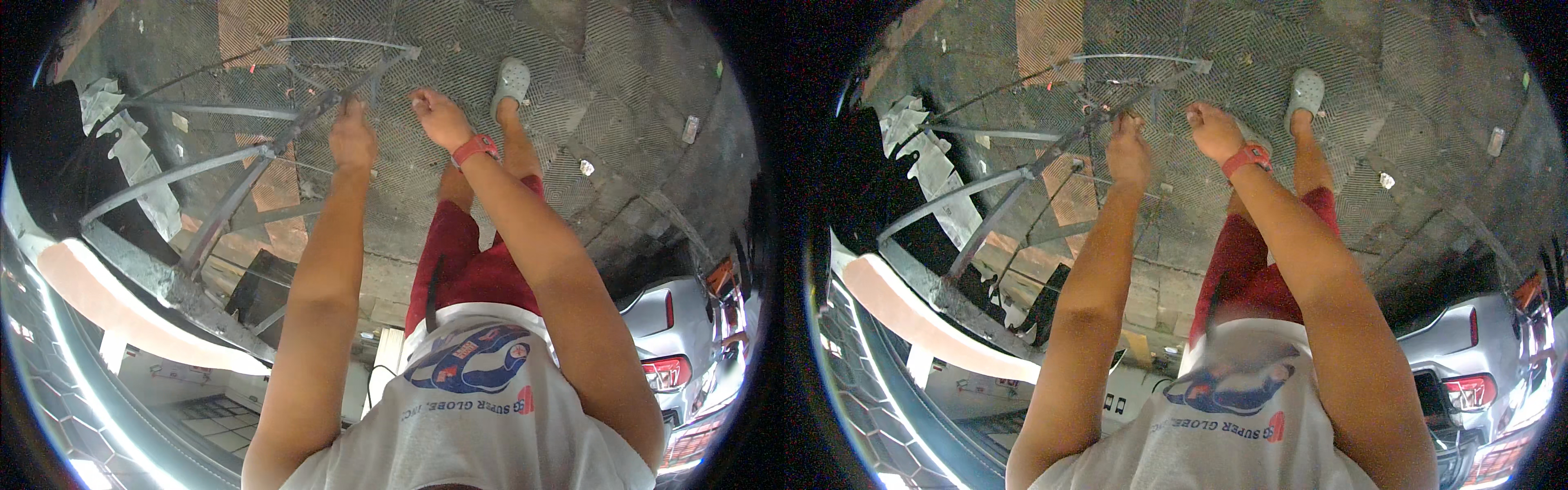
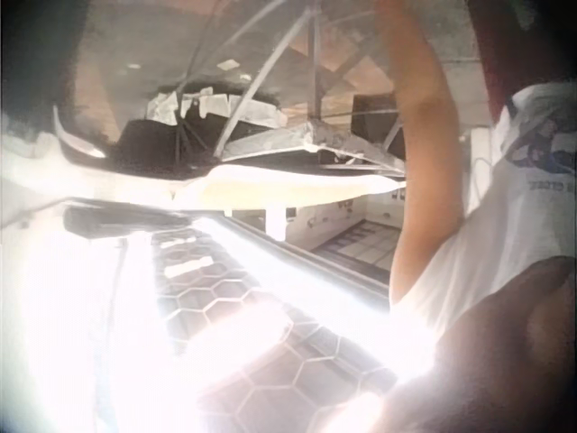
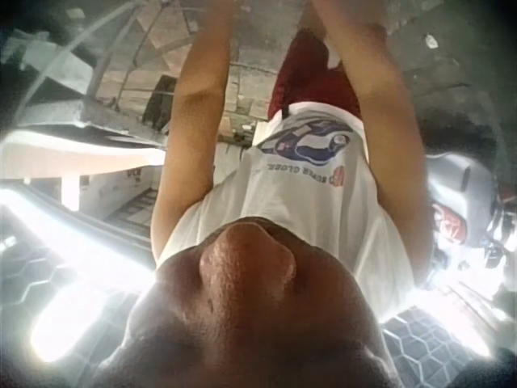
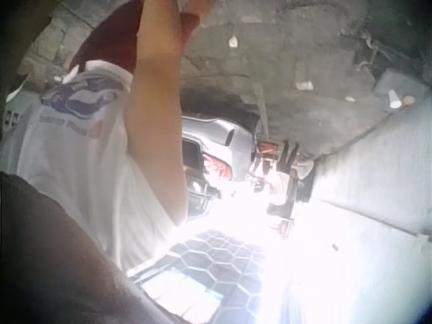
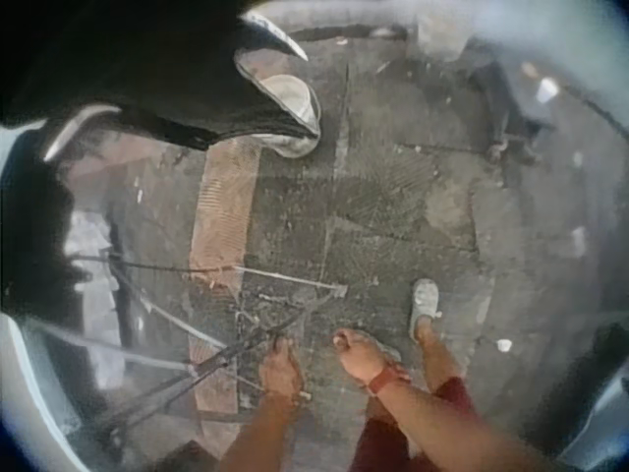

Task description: The person works on a white car bumper mounted on a metal stand, using a thin wire or zip tie to secure or adjust parts of the bumper. They walk around the bumper, reach under it, and manipulate the wire with both hands. At one point, they briefly interact with a small dog before returning to the bumper.

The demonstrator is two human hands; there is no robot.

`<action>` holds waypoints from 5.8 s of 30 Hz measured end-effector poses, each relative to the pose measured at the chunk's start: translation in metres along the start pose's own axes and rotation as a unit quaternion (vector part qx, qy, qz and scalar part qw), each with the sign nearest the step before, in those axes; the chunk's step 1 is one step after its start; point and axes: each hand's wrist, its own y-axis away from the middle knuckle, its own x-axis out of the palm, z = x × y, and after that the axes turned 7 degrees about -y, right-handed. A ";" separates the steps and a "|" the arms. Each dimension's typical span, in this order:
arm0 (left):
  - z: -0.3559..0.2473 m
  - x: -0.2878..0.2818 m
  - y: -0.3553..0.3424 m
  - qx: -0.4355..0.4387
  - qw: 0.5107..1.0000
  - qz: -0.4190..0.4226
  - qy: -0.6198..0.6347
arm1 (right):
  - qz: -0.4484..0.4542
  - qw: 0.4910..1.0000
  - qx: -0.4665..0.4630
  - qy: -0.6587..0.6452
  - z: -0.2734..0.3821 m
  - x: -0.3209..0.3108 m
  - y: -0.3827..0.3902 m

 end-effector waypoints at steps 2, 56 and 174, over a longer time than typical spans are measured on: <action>0.005 0.010 -0.011 0.018 1.000 -0.017 0.005 | 0.016 1.000 0.017 0.003 -0.006 0.000 -0.009; 0.000 0.087 -0.033 -0.057 0.994 -0.090 0.027 | 0.103 0.803 0.278 -0.517 -0.043 0.082 -0.099; -0.004 0.057 -0.037 -0.003 0.998 -0.039 -0.058 | 0.116 0.993 0.030 0.017 -0.024 0.043 -0.067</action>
